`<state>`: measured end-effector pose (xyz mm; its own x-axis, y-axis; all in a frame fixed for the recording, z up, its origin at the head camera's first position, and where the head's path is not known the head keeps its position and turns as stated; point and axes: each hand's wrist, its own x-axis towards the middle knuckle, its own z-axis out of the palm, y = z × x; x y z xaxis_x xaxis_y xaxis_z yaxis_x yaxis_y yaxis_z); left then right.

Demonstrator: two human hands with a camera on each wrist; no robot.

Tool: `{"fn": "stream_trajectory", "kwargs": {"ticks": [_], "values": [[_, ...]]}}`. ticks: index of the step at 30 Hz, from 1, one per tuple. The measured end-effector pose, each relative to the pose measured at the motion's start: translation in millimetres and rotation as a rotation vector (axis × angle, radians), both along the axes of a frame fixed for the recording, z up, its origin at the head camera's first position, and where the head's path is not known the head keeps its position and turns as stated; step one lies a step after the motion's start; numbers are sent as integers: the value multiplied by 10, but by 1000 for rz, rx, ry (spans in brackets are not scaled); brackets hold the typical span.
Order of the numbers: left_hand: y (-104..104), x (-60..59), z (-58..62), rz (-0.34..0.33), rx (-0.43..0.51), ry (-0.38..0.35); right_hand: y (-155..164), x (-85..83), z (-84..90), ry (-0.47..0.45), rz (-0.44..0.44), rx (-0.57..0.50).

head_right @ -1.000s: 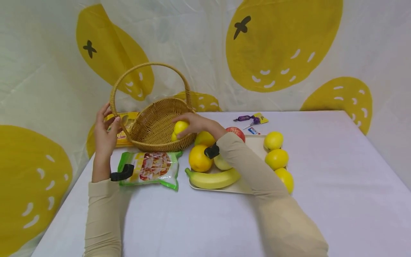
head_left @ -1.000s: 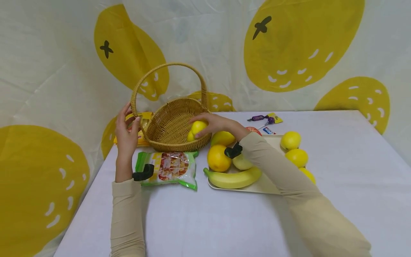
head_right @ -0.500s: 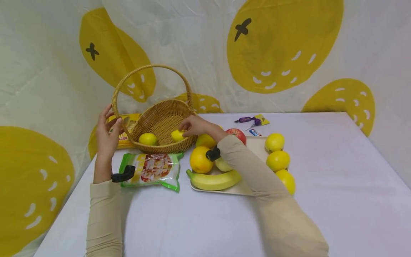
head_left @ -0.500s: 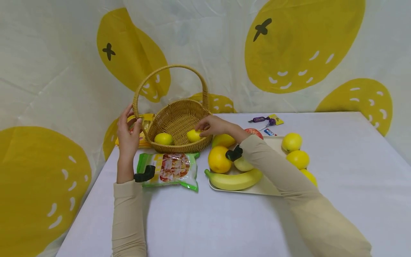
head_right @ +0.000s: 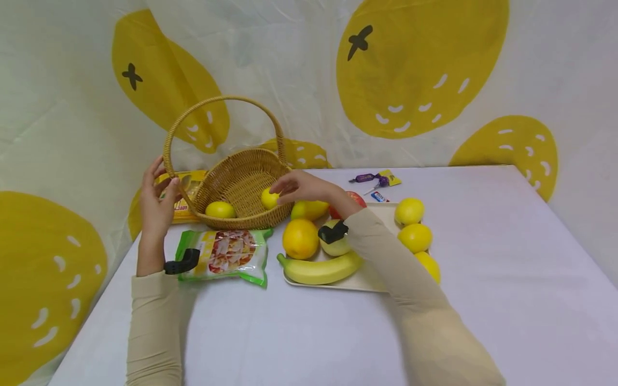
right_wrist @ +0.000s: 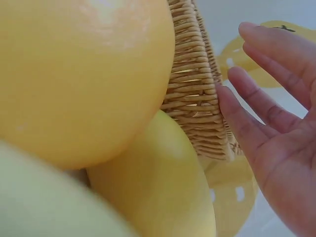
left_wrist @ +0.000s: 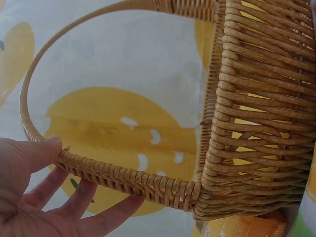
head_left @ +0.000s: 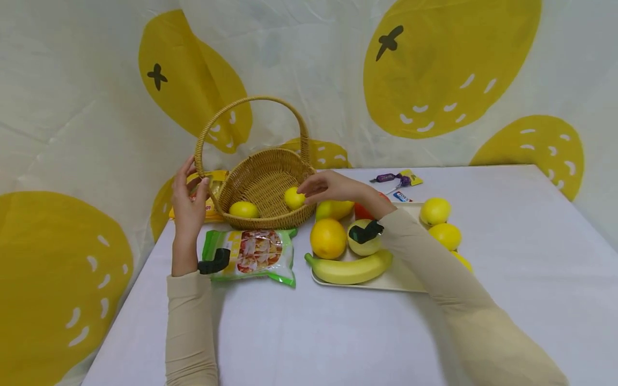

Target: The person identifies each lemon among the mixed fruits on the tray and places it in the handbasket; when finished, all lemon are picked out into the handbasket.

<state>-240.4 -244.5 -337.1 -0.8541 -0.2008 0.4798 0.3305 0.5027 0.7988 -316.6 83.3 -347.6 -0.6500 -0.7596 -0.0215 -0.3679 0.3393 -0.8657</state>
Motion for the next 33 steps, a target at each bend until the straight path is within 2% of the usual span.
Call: {"fn": "stream_trajectory", "kwargs": {"ticks": [6, 10, 13, 15, 19, 24, 29, 33], "values": [[95, 127, 137, -16, 0, 19, 151, 108, 6, -9, 4, -47], [70, 95, 105, -17, 6, 40, 272, 206, 60, -2, 3, -73], [95, 130, 137, -20, 2, 33, 377, 321, 114, 0, 5, -91], [142, 190, 203, -18, -3, 19, 448, 412, 142, -3, 20, -111], [169, 219, 244, -8, -8, 10, 594, 591, 155, -14, 74, -152], [178, 220, 245, 5, -14, 1, 812, 783, 145, 59, 133, -120], [179, 228, 234, -10, -5, 6, 1149, 947, 141, 131, 104, -83], [173, 224, 244, -21, 3, 30, 1433, 1049, 123, 152, 7, -80]]}}
